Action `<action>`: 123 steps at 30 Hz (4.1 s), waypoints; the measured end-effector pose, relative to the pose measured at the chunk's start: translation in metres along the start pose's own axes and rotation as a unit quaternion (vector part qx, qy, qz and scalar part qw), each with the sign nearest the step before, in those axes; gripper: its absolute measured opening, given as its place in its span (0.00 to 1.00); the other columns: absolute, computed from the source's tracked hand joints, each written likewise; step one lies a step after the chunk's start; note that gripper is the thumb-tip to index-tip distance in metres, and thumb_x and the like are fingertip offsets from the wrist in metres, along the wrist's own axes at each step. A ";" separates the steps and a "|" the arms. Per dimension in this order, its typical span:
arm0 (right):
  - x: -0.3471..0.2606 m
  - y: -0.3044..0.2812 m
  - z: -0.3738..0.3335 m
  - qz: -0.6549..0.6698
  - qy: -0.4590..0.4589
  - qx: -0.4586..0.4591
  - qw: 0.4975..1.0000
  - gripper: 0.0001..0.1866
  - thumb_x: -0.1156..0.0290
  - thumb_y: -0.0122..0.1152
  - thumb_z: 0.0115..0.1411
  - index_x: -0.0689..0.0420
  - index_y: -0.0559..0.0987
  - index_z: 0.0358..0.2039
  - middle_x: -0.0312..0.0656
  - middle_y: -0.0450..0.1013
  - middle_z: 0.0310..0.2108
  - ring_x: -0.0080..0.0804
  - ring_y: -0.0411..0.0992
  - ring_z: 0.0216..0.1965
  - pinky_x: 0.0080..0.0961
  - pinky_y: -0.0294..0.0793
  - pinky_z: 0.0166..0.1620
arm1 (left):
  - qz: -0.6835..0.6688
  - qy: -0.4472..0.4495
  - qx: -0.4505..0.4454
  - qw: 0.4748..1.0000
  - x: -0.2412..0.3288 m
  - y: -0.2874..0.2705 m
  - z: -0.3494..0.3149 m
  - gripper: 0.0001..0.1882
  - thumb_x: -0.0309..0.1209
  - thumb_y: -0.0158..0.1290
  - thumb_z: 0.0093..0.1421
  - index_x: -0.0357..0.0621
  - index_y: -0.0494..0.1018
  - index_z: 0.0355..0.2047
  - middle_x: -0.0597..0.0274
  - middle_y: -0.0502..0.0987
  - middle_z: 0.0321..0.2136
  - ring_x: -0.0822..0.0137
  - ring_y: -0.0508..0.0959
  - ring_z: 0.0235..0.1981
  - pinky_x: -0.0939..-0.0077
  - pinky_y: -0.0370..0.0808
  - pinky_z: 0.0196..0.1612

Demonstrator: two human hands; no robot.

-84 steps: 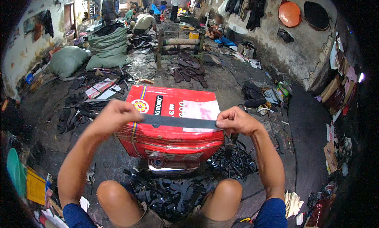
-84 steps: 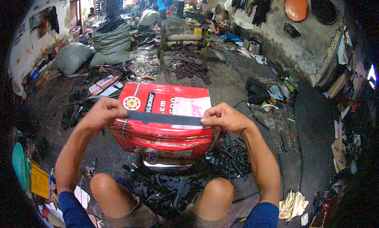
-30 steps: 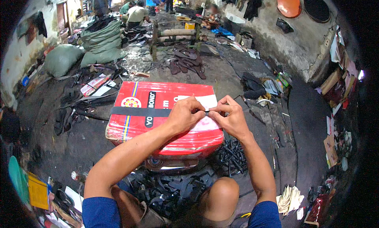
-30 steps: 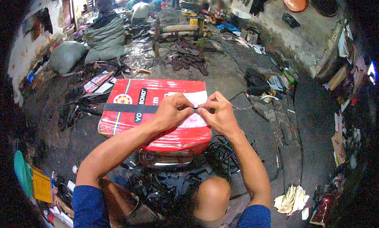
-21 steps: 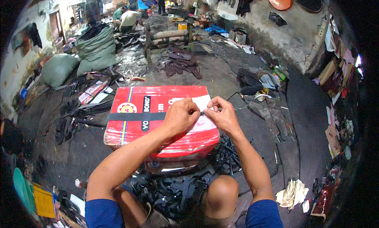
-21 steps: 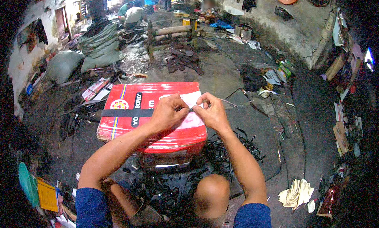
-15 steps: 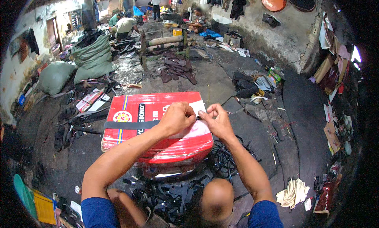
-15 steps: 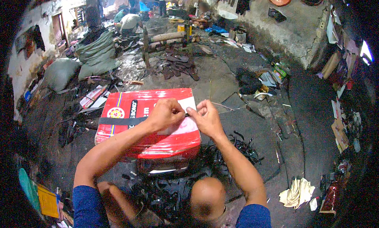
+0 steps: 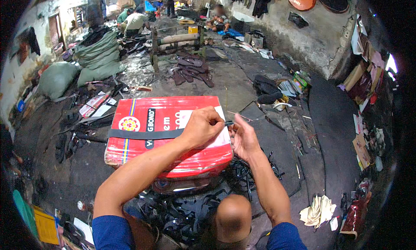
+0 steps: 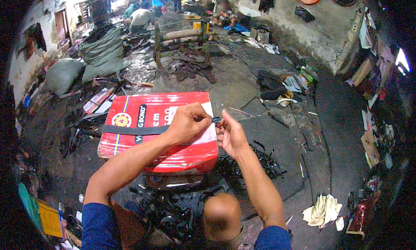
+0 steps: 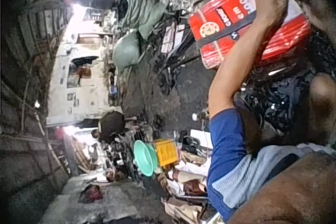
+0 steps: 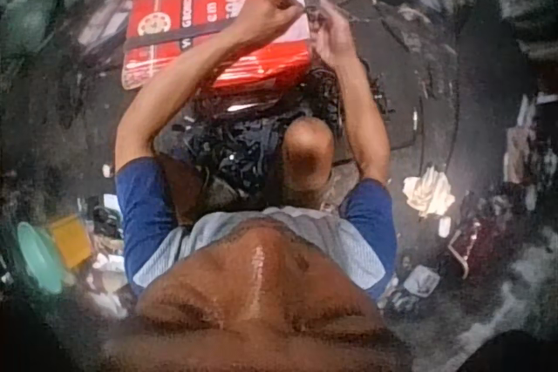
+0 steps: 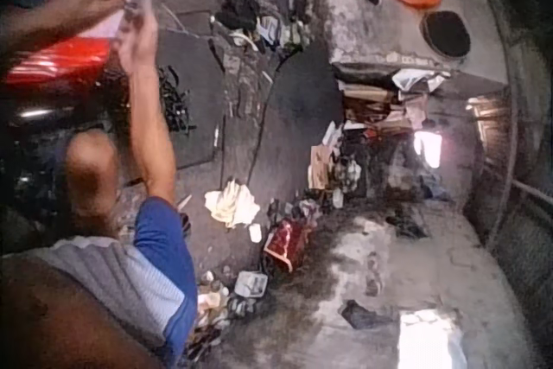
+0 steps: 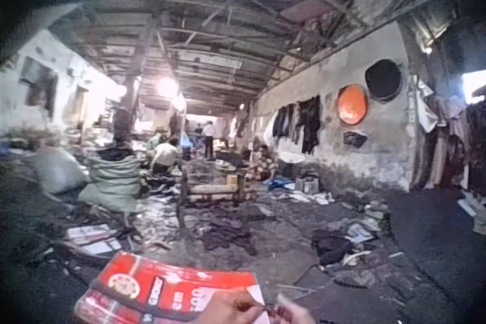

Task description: The person repeatedly cuts short lengths from a black strap using a small blade, placing the cut pieces into a pile on the floor. The person works while seated on the floor in a cluttered workshop.

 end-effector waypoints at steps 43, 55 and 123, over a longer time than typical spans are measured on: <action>0.261 -0.325 0.089 -0.569 -0.010 0.453 0.686 0.13 0.67 0.60 0.56 0.64 0.86 0.29 0.53 0.82 0.31 0.58 0.81 0.36 0.50 0.80 0.41 | -0.033 0.024 -0.041 0.998 -0.007 -0.004 0.007 0.02 0.23 0.63 0.55 0.36 0.83 0.29 0.57 0.81 0.27 0.66 0.81 0.29 0.73 0.77 0.32; 0.197 -0.338 0.056 -0.570 -0.021 0.469 0.674 0.16 0.68 0.58 0.58 0.68 0.77 0.42 0.66 0.79 0.39 0.66 0.78 0.45 0.54 0.77 0.50 | 0.141 0.243 -0.103 0.954 0.001 -0.014 -0.005 0.10 0.24 0.61 0.59 0.40 0.81 0.41 0.57 0.78 0.34 0.56 0.82 0.33 0.64 0.81 0.35; 0.248 -0.169 -0.034 -0.557 -0.078 -0.270 0.782 0.21 0.59 0.77 0.55 0.60 0.84 0.43 0.35 0.80 0.33 0.27 0.76 0.34 0.29 0.78 0.41 | 0.055 -0.124 -0.137 0.981 0.103 -0.067 -0.136 0.13 0.28 0.63 0.58 0.39 0.79 0.42 0.55 0.80 0.35 0.63 0.81 0.36 0.71 0.77 0.42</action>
Point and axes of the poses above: each hand's wrist, its own z-axis towards the middle knuckle, its own y-axis out of the palm, x = y × z, the point moved 3 cm from there along z, towards the middle knuckle
